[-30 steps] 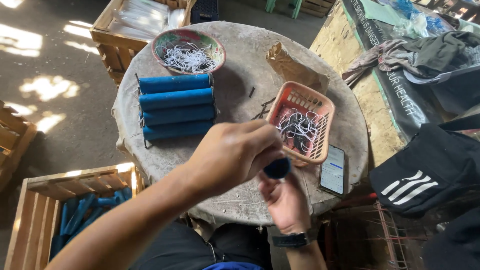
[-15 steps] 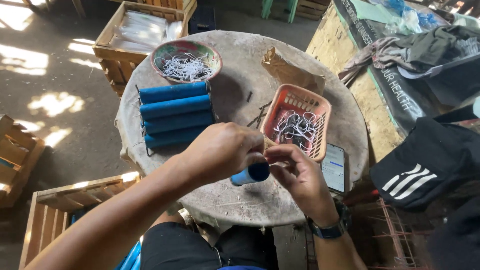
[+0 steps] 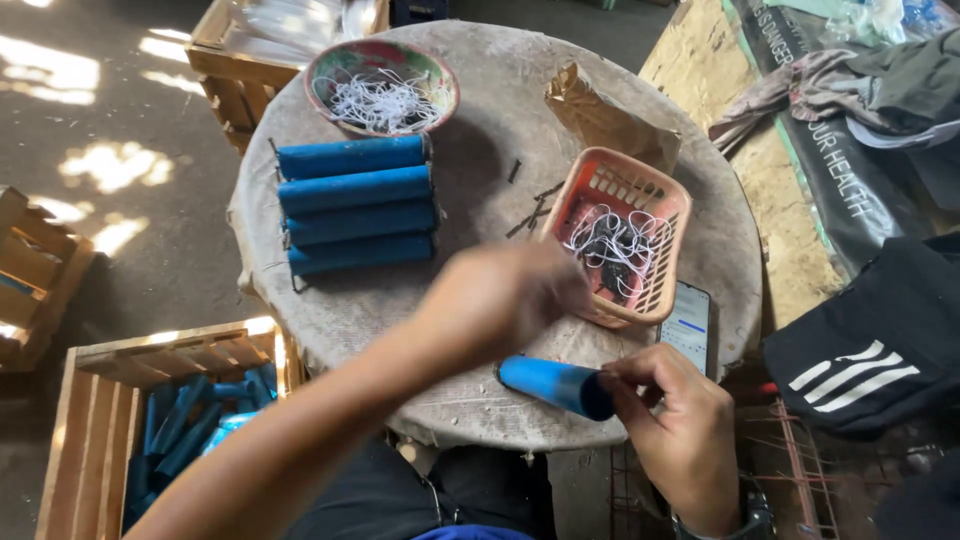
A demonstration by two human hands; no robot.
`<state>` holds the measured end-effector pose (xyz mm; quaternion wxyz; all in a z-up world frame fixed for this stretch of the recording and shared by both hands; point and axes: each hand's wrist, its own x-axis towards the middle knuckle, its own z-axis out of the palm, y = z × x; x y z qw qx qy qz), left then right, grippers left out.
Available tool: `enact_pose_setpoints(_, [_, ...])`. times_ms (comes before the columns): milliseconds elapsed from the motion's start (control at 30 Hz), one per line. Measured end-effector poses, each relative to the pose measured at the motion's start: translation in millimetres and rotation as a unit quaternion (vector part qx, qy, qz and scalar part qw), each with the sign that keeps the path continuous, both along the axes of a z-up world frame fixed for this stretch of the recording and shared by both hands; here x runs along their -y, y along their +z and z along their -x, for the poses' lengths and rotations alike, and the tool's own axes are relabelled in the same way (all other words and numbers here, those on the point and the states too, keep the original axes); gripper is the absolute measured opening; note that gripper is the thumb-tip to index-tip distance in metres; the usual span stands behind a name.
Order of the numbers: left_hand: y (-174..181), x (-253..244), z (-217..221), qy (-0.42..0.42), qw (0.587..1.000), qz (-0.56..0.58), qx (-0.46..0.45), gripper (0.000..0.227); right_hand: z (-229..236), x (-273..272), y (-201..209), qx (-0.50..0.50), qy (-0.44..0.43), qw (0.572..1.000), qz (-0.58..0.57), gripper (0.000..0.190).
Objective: Inserting wicks into blue cylindrical candle molds and assembling the components on a workshop table.
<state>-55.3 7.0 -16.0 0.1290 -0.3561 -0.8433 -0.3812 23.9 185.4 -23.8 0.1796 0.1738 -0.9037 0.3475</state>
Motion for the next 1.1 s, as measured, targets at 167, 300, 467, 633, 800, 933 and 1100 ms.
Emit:
enact_pose_setpoints(167, [-32.6,21.7,94.6,0.202,0.978,0.051,-0.016,0.009,-9.3,-12.4,3.9,-0.03,-0.031,0.998,0.041,0.015])
enact_pose_setpoints(300, [-82.8,-2.4,139.5,0.204,0.947,0.234,0.084,0.018,-5.4,-11.0,-2.4,-0.055,-0.014,0.995,0.077,0.01])
enact_pose_setpoints(467, [-149.7,-34.7,192.9,0.249,0.89,0.317,0.212,0.025,-3.5,-10.3,-3.2,-0.077,0.021,0.995,0.063,0.01])
enact_pose_setpoints(633, [-102.8,-25.7,169.2,0.219,0.889,0.308,0.258,0.028,-2.6,-8.7,12.3,-0.049,0.026,0.996,0.067,0.014])
enact_pose_setpoints(800, [-91.4,7.5,143.6,0.231,0.94,0.126,0.218,0.01,6.1,3.4,23.4,-0.032,0.049,0.996,0.067,0.015])
enact_pose_setpoints(933, [-49.9,24.3,86.1,0.125,0.943,-0.131,0.279,0.018,24.8,9.7,15.4,-0.033,0.065,0.997,0.012,0.016])
enact_pose_setpoints(1100, [1.9,35.8,5.7,-0.055,0.922,-0.264,0.279,0.053,38.7,16.0,13.6,0.024,0.083,0.996,0.018,0.009])
